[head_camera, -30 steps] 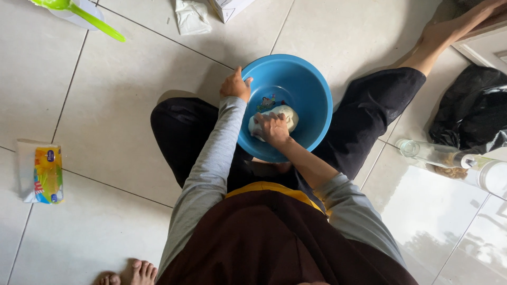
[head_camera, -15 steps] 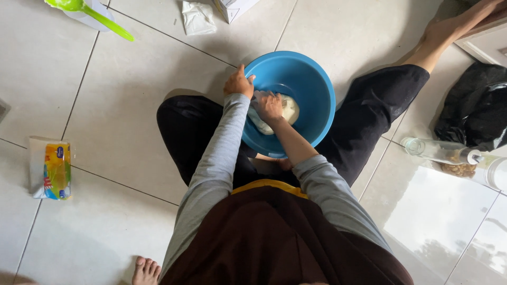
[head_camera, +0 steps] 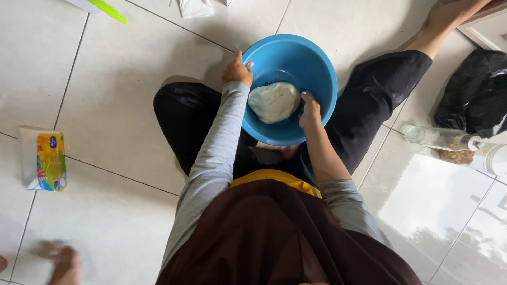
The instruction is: Kneading a ball of dough in a plastic bowl while sitting on the floor.
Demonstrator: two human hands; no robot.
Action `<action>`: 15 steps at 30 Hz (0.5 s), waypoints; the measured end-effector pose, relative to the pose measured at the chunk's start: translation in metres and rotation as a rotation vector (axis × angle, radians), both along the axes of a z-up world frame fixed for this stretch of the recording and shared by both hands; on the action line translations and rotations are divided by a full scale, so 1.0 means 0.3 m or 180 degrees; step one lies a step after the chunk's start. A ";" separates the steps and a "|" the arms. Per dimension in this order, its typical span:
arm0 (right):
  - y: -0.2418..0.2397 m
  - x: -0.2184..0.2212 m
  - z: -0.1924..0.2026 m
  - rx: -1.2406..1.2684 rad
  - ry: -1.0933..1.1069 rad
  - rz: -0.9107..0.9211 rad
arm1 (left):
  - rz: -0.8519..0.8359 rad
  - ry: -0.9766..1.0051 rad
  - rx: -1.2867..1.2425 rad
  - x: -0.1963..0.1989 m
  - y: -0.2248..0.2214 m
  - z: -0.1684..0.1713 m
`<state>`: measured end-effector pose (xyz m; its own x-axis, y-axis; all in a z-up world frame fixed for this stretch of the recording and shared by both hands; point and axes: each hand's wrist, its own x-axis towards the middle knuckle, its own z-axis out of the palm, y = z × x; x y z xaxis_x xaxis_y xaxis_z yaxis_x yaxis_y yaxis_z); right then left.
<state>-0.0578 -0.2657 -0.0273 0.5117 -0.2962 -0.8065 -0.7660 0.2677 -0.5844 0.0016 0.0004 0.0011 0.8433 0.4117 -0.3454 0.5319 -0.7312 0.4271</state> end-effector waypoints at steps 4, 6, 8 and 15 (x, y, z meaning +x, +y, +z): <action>0.074 0.013 0.021 0.0093 0.0018 -0.0057 | 0.0011 0.0029 0.0003 -0.004 -0.005 0.013; 0.086 0.039 0.150 0.0325 0.0082 0.0249 | 0.0157 0.0006 0.0335 -0.006 -0.023 0.057; 0.105 0.041 0.154 0.0167 0.0124 0.0495 | 0.0159 0.0007 0.0313 -0.008 -0.020 0.061; 0.159 0.025 0.270 -0.0298 -0.0040 0.1754 | 0.0187 0.0092 0.0364 -0.005 -0.019 0.038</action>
